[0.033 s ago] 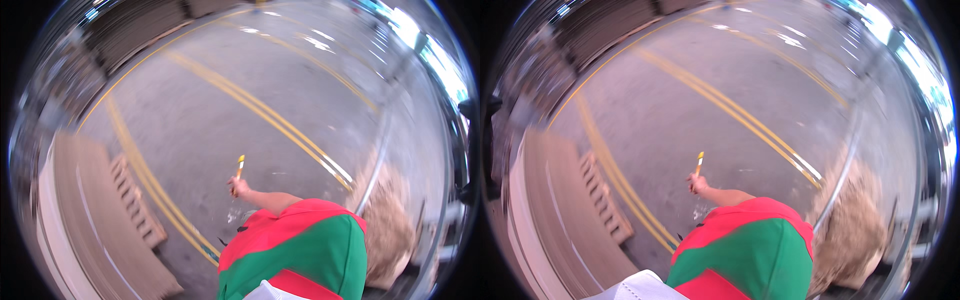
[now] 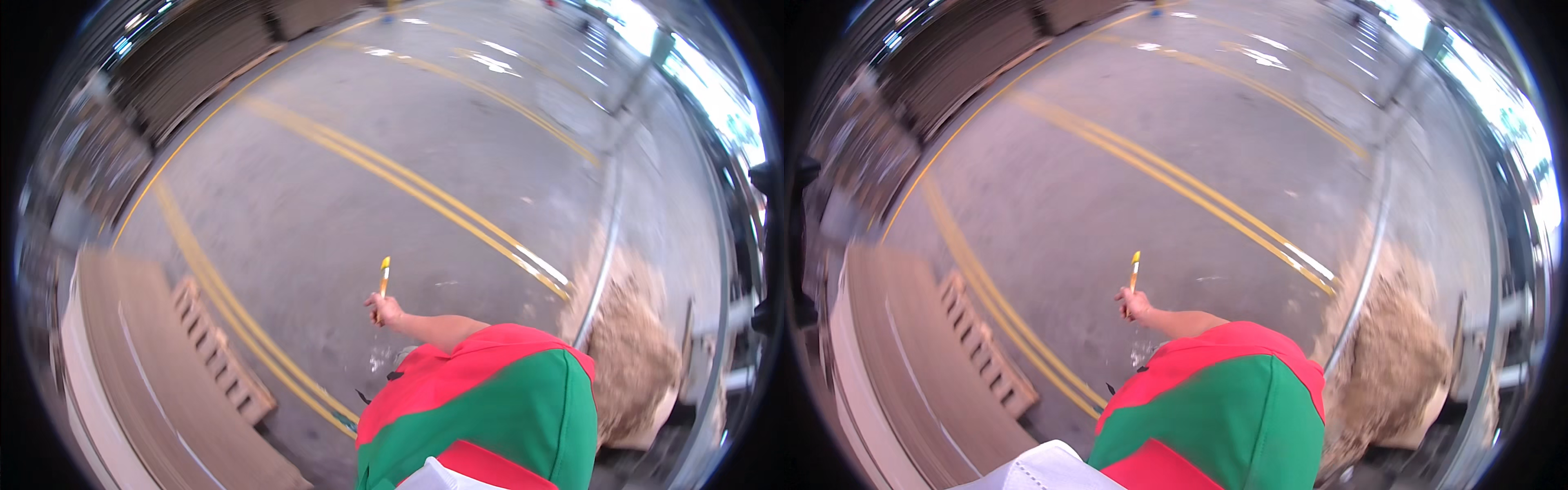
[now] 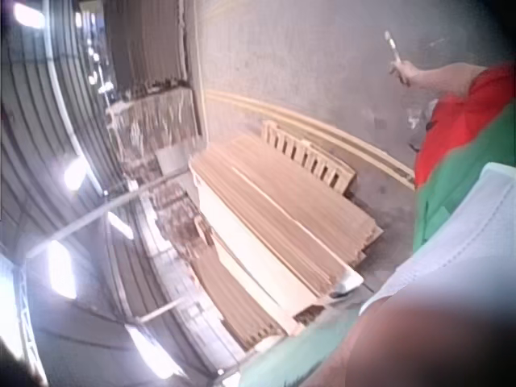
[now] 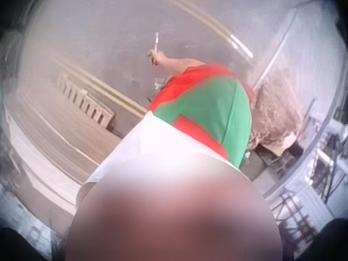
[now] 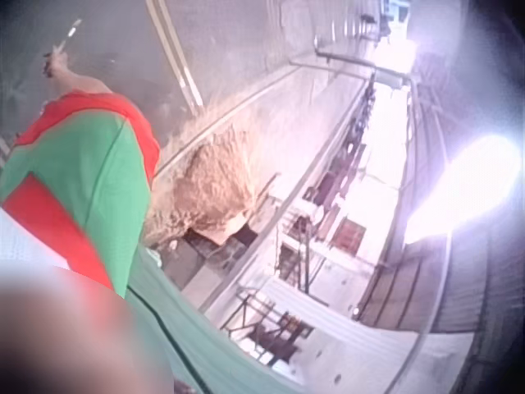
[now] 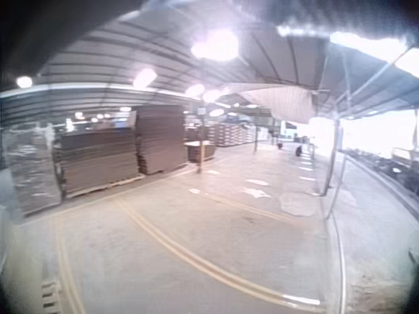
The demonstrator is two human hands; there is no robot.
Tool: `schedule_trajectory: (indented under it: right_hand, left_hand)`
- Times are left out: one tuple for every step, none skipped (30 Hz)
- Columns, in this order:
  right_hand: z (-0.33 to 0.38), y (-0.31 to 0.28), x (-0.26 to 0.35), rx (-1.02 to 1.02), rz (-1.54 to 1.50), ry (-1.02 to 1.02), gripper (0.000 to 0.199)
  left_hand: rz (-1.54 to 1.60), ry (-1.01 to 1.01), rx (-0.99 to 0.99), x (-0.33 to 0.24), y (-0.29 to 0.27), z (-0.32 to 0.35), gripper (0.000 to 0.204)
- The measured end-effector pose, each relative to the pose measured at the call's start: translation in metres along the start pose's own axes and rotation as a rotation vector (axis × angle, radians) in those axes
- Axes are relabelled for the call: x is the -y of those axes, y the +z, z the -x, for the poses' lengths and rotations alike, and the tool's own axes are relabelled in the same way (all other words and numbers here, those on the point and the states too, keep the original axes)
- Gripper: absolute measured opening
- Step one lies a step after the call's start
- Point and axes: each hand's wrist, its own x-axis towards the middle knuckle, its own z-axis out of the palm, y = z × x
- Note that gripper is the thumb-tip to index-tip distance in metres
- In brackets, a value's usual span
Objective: The person kneels and paints a vertical metal pillar yellow using a paintbrush and a small paint can. They repeatedly dip the brush into the paint and apply it to the pillar surface, then walk to retrieve a thin wooden board and use it as a shield while continuing to paint.
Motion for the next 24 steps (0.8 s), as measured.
schedule_trajectory:
  right_hand:
    - [-0.004, -0.012, 0.013, -0.027, -0.069, -0.031, 0.047]
    - [-0.01, -0.026, 0.03, -0.064, -0.118, -0.045, 0.046]
    - [-0.019, -0.032, 0.044, -0.104, -0.146, -0.029, 0.045]
    - [-0.027, -0.041, 0.057, -0.153, -0.178, -0.098, 0.045]
    - [-0.032, -0.051, 0.067, -0.212, -0.193, -0.129, 0.045]
    - [-0.037, -0.064, 0.075, -0.299, -0.199, -0.134, 0.045]
    - [-0.04, -0.071, 0.079, -0.338, -0.254, -0.121, 0.048]
    - [-0.045, -0.087, 0.087, -0.39, -0.286, -0.197, 0.047]
    - [-0.048, -0.1, 0.093, -0.464, -0.313, -0.212, 0.046]
    - [-0.054, -0.119, 0.102, -0.542, -0.335, -0.2, 0.046]
    - [-0.058, -0.134, 0.11, -0.587, -0.362, -0.232, 0.046]
    - [-0.061, -0.147, 0.116, -0.641, -0.386, -0.241, 0.046]
    - [-0.063, -0.158, 0.118, -0.71, -0.409, -0.201, 0.046]
    - [-0.066, -0.163, 0.122, -0.757, -0.446, -0.263, 0.046]
    - [-0.069, -0.174, 0.127, -0.819, -0.486, -0.281, 0.045]
    - [-0.069, -0.178, 0.132, -0.895, -0.537, -0.284, 0.045]
    - [-0.071, -0.182, 0.141, -0.948, -0.618, -0.313, 0.046]
    - [-0.069, -0.187, 0.147, -1.029, -0.674, -0.32, 0.046]
    - [-0.066, -0.195, 0.157, -1.159, -0.712, -0.281, 0.047]
    - [-0.063, -0.201, 0.169, -1.141, -0.776, -0.35, 0.047]
    - [-0.059, -0.208, 0.182, -1.165, -0.832, -0.37, 0.048]
    - [-0.055, -0.215, 0.195, -1.21, -0.876, -0.353, 0.049]
    - [-0.051, -0.22, 0.206, -1.223, -0.849, -0.356, 0.049]
    - [-0.048, -0.223, 0.215, -1.225, -0.841, -0.468, 0.047]
  left_hand:
    - [-0.057, 0.036, 0.027, -0.049, 0.01, -0.023, 0.038]
    - [-0.1, 0.074, 0.049, -0.095, 0.019, -0.044, 0.038]
    - [-0.137, 0.117, 0.068, -0.137, 0.027, -0.062, 0.038]
    - [-0.165, 0.154, 0.082, -0.177, 0.033, -0.078, 0.038]
    - [-0.193, 0.192, 0.096, -0.215, 0.04, -0.093, 0.038]
    - [-0.222, 0.227, 0.116, -0.25, 0.047, -0.105, 0.038]
    - [-0.252, 0.263, 0.127, -0.283, 0.055, -0.116, 0.038]
    - [-0.279, 0.287, 0.145, -0.313, 0.067, -0.125, 0.038]
    - [-0.305, 0.305, 0.167, -0.34, 0.081, -0.132, 0.038]
    - [-0.341, 0.312, 0.185, -0.365, 0.096, -0.139, 0.038]
    - [-0.374, 0.316, 0.207, -0.387, 0.112, -0.144, 0.038]
    - [-0.411, 0.315, 0.227, -0.408, 0.128, -0.15, 0.038]
    - [-0.455, 0.312, 0.248, -0.429, 0.143, -0.157, 0.038]
    - [-0.497, 0.303, 0.28, -0.449, 0.157, -0.166, 0.038]
    - [-0.552, 0.306, 0.308, -0.472, 0.171, -0.175, 0.038]
    - [-0.608, 0.313, 0.338, -0.498, 0.185, -0.185, 0.038]
    - [-0.671, 0.332, 0.368, -0.527, 0.2, -0.196, 0.038]
    - [-0.732, 0.345, 0.397, -0.557, 0.216, -0.207, 0.038]
    - [-0.776, 0.361, 0.423, -0.589, 0.233, -0.219, 0.038]
    - [-0.812, 0.388, 0.443, -0.624, 0.252, -0.23, 0.038]
    - [-0.842, 0.418, 0.462, -0.661, 0.271, -0.241, 0.038]
    - [-0.867, 0.45, 0.491, -0.703, 0.294, -0.252, 0.038]
    - [-0.894, 0.498, 0.514, -0.75, 0.32, -0.261, 0.038]
    - [-0.927, 0.556, 0.554, -0.803, 0.351, -0.267, 0.038]
